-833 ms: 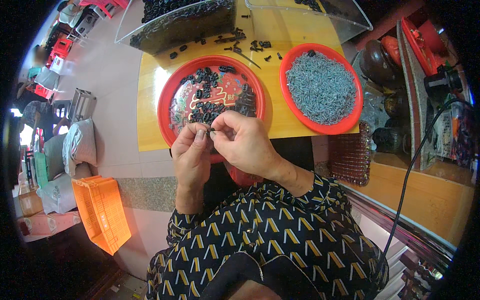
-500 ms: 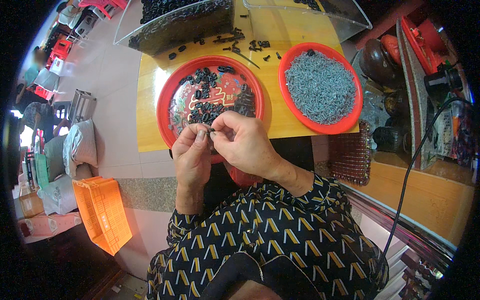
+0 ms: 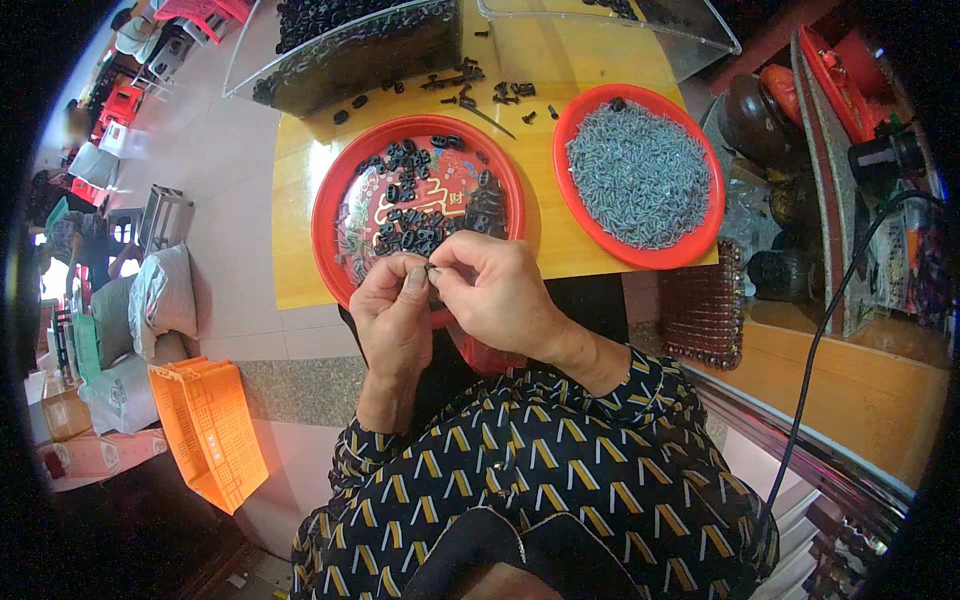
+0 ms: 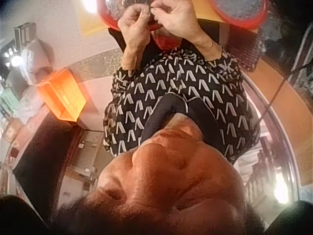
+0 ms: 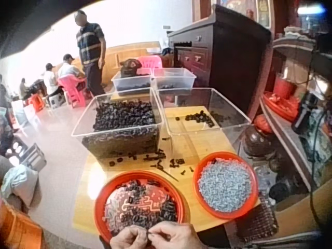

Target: The person assembles plastic fasteners by inserting small screws into clips by hand, then places components into a clear tray.

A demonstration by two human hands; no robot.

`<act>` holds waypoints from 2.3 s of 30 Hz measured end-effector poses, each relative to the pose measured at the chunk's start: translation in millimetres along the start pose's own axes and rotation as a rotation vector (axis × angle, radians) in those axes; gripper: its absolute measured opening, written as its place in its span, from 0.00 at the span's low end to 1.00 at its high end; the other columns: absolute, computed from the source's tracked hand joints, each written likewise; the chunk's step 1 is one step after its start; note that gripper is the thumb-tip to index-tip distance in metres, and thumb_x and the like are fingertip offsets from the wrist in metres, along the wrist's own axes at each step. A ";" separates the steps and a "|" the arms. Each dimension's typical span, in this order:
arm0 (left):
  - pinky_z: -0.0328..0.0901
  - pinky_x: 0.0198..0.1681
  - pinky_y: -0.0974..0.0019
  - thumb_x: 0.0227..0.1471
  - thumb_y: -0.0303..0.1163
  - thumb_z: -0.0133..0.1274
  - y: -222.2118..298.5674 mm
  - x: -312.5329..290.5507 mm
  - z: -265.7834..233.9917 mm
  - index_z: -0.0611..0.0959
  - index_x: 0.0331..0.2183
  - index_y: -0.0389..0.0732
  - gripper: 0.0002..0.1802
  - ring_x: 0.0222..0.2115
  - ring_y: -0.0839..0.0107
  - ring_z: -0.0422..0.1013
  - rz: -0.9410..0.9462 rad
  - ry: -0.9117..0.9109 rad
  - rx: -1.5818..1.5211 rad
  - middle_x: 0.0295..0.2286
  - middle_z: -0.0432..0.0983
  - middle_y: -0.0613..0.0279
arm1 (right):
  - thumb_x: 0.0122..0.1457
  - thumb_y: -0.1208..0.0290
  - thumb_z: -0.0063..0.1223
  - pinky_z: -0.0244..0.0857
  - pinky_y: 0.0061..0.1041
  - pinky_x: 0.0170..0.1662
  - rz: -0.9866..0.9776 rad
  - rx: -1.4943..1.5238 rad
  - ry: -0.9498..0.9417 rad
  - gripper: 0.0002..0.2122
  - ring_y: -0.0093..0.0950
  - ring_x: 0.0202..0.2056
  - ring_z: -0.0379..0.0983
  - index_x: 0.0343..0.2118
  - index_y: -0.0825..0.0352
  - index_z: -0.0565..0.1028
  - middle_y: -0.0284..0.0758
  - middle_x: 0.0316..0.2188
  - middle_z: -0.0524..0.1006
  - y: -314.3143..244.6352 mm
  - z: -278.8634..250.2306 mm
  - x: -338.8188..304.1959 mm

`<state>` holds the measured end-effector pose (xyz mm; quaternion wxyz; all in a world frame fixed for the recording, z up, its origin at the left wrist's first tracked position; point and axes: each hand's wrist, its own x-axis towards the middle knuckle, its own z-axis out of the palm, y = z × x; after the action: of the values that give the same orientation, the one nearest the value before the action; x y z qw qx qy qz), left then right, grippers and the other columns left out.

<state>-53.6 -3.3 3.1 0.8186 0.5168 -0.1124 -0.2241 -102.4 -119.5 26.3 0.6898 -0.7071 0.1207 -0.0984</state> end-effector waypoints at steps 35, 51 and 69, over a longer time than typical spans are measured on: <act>0.61 0.22 0.77 0.44 0.22 0.49 11.7 60.8 6.2 0.71 0.29 0.37 0.06 0.21 0.78 0.67 -0.261 -0.188 0.103 0.21 0.69 0.66 | 0.50 0.78 0.47 0.62 0.12 0.23 0.129 0.553 0.088 0.04 0.17 0.23 0.68 0.30 0.70 0.69 0.31 0.23 0.71 12.1 -47.5 12.5; 0.64 0.25 0.77 0.42 0.18 0.50 8.0 9.2 -17.9 0.72 0.37 0.33 0.15 0.24 0.75 0.69 -0.240 -0.082 -0.281 0.26 0.71 0.61 | 0.51 0.78 0.46 0.62 0.12 0.22 0.238 0.492 -0.069 0.03 0.16 0.22 0.68 0.28 0.71 0.68 0.30 0.21 0.70 -2.5 -10.3 10.8; 0.66 0.32 0.71 0.42 0.17 0.49 3.6 4.3 -15.7 0.73 0.35 0.33 0.12 0.30 0.71 0.70 -0.132 -0.049 -0.407 0.29 0.73 0.57 | 0.52 0.78 0.45 0.65 0.12 0.24 0.196 0.507 -0.020 0.03 0.17 0.22 0.68 0.30 0.71 0.67 0.32 0.23 0.70 -7.0 -3.2 4.4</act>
<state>-42.4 8.5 -0.9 0.8866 0.3415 -0.0507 -0.3078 -98.9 -123.7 33.3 0.8522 -0.4977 0.1532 -0.0515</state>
